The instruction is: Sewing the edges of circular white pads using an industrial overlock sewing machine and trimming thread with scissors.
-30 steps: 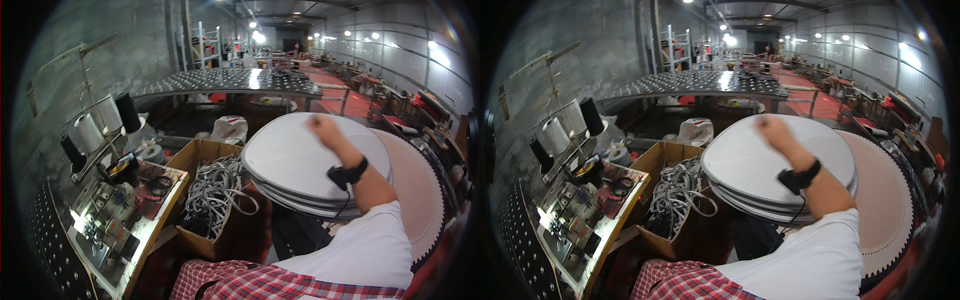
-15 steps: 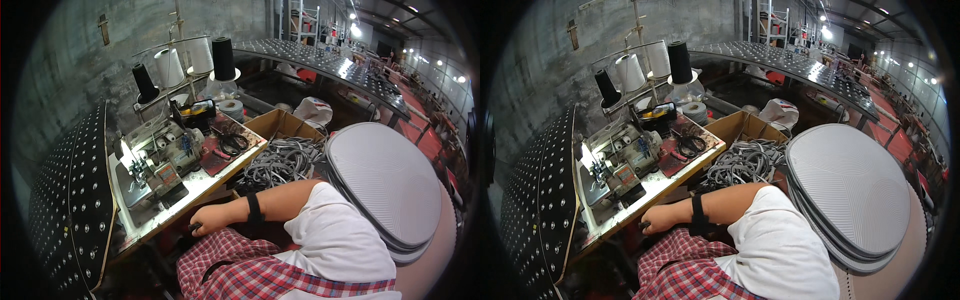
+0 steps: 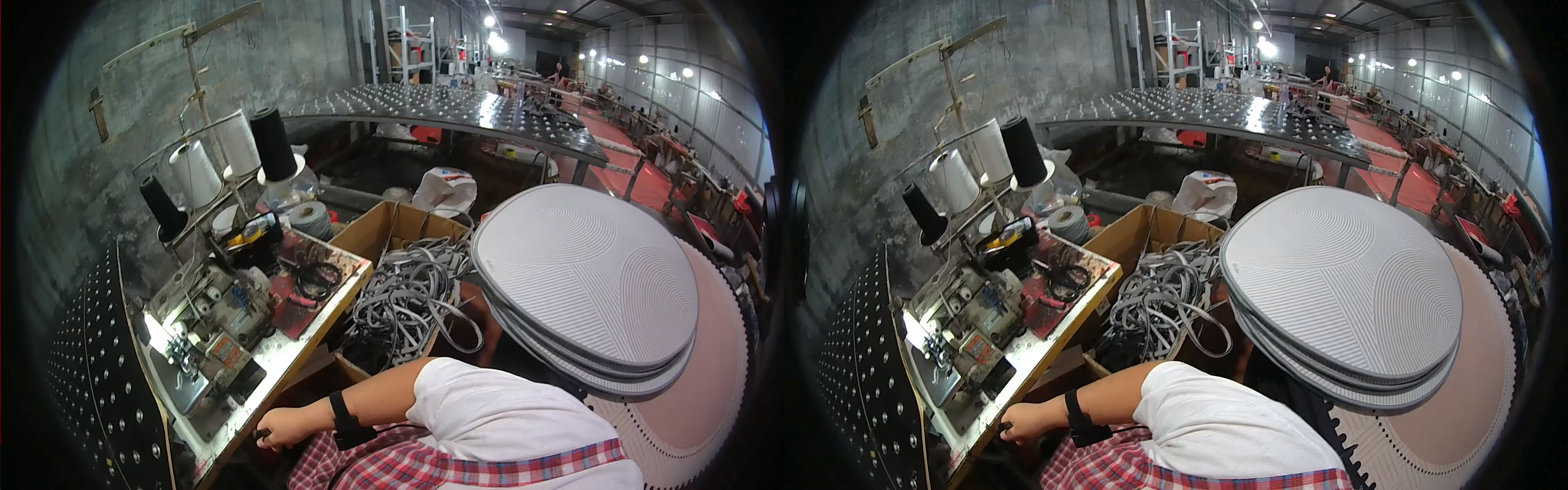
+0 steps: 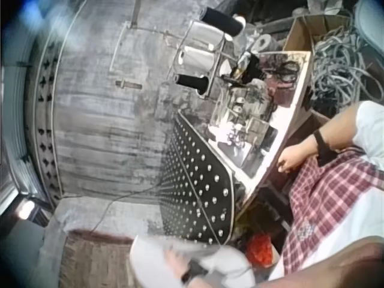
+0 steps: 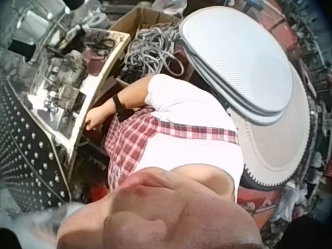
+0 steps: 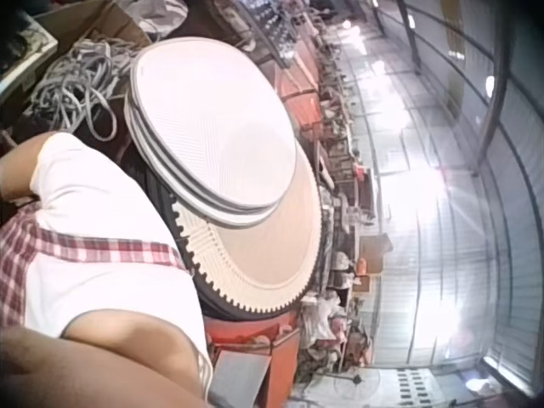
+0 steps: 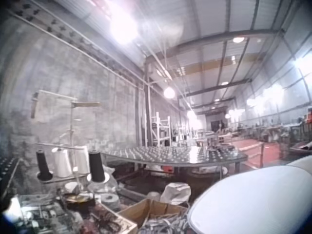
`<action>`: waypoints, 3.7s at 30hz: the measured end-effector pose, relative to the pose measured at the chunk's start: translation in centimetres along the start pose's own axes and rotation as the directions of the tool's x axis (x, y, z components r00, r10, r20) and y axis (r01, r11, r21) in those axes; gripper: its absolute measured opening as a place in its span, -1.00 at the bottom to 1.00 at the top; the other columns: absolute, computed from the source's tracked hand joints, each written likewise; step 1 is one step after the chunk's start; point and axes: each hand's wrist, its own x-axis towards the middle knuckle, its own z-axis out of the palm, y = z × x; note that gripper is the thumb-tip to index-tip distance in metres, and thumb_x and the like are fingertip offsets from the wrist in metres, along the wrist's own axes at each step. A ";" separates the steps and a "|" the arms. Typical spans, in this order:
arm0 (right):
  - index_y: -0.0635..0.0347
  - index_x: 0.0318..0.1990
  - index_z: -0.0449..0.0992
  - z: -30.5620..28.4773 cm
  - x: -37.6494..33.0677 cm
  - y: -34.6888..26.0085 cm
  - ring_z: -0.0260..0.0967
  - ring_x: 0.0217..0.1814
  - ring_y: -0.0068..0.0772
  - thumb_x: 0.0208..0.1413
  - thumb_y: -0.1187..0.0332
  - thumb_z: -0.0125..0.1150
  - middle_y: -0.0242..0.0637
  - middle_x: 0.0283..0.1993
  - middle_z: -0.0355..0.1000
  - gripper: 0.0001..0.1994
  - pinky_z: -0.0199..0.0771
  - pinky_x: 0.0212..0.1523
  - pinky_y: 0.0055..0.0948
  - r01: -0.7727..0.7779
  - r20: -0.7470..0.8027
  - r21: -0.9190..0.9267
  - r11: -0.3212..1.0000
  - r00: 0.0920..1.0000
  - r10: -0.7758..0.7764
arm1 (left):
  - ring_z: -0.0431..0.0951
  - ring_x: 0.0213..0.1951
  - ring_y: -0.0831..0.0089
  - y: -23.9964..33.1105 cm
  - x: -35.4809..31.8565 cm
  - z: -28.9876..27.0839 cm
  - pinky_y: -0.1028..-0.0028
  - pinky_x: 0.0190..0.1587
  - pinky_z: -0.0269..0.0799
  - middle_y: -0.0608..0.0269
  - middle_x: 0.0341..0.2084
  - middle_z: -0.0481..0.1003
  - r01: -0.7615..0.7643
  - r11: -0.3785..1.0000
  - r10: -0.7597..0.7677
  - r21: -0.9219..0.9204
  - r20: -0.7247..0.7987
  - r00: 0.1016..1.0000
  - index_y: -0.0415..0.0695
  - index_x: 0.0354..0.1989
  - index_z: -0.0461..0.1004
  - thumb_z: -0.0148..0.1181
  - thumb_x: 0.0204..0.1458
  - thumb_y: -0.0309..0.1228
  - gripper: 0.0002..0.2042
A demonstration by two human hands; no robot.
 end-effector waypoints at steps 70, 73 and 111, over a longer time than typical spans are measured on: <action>0.27 -0.09 0.19 -7.1 -6.1 -19.8 0.10 -0.62 -0.73 -0.37 0.06 0.32 -0.25 -0.19 0.23 -0.31 0.04 -0.67 -0.74 0.979 -0.135 -0.048 0.196 0.188 -0.973 | 0.35 -0.12 0.34 11.2 -36.1 3.8 0.38 -0.11 0.29 0.14 -0.13 0.31 0.204 -0.349 -0.931 -0.915 0.313 -0.187 -0.26 -0.03 0.15 0.03 -0.09 -0.37 -0.56; 0.24 -0.10 0.21 -6.9 -6.7 -19.8 0.09 -0.62 -0.73 -0.32 0.08 0.29 -0.25 -0.21 0.23 -0.37 0.04 -0.67 -0.74 0.986 -0.081 -0.061 0.157 0.152 -0.985 | 0.38 -0.18 0.35 12.2 -35.8 5.3 0.40 -0.25 0.35 0.16 -0.18 0.33 0.139 -0.357 -0.931 -0.924 0.340 -0.132 -0.25 -0.06 0.17 0.04 -0.10 -0.38 -0.59; 0.23 -0.49 0.34 -2.8 4.0 2.2 0.24 -0.23 -0.13 -0.19 0.25 0.19 -0.20 -0.28 0.26 -0.76 0.28 -0.26 -0.33 -0.031 -0.447 -0.689 0.724 0.804 -0.391 | 0.38 -0.19 0.34 10.0 -35.6 5.0 0.40 -0.15 0.27 0.16 -0.22 0.36 0.119 -0.303 -0.952 -0.946 0.294 -0.083 -0.24 -0.15 0.26 -0.02 -0.08 -0.29 -0.65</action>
